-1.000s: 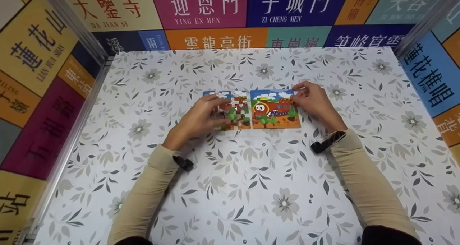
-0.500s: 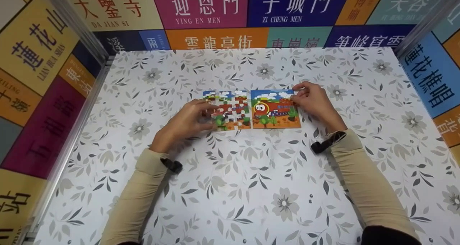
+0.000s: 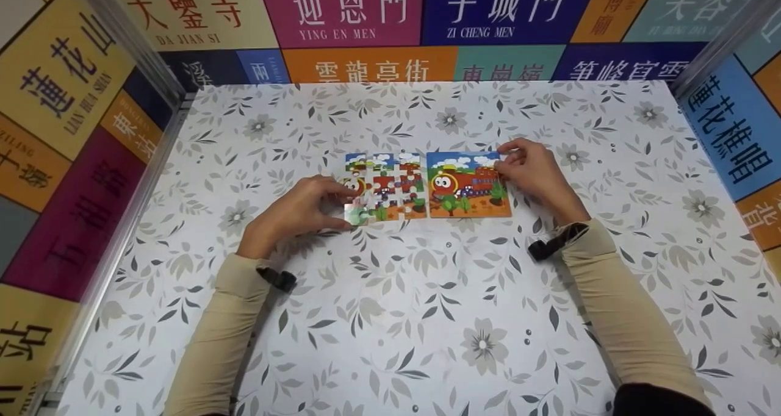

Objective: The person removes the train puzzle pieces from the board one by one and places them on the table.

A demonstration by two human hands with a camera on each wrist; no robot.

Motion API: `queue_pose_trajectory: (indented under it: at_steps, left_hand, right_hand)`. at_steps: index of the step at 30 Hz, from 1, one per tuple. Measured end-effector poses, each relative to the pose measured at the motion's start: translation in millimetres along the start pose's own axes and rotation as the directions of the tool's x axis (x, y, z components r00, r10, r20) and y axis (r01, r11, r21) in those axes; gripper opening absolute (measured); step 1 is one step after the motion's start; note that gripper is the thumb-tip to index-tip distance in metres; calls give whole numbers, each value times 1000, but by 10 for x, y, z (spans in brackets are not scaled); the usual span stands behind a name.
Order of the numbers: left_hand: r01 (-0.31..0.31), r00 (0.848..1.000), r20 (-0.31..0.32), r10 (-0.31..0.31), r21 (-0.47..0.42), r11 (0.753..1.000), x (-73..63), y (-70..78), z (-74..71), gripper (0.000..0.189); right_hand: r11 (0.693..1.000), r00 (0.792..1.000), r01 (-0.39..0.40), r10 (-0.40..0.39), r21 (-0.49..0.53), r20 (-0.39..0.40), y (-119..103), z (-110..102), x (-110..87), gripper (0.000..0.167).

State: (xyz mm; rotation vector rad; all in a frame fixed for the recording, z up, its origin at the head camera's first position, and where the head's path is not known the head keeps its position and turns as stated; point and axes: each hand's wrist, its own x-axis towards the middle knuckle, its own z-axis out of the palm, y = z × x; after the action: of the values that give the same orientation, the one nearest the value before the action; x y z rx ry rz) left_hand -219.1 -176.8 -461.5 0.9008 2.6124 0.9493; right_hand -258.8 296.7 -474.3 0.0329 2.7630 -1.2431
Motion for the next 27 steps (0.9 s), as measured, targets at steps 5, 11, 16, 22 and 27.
queue_pose_trajectory:
  at_steps: [5,11,16,22,27]
  left_hand:
    - [7,1000,15,-8,8,1000,-6,-3,-1,58]
    - [18,999,29,-18,7,1000,-10,3,-7,52]
    - [22,999,26,-23,20,1000,-12,1,-32,56]
    - [62,991,-124,-52,79,995,89,8,-58,49]
    - [189,932,-346,-109,207,960,248,-10,-88,55]
  right_hand:
    - [1000,1000,-1,1,-6,-6,11,-3,-2,40]
    - [1000,999,25,-25,-18,-22,18,4,-12,39]
    - [999,999,32,-33,-20,-25,0,9,-18,39]
    - [1000,1000,12,-12,12,0,-32,-8,-20,42]
    - [998,998,48,-47,40,-31,-22,-74,-18,48]
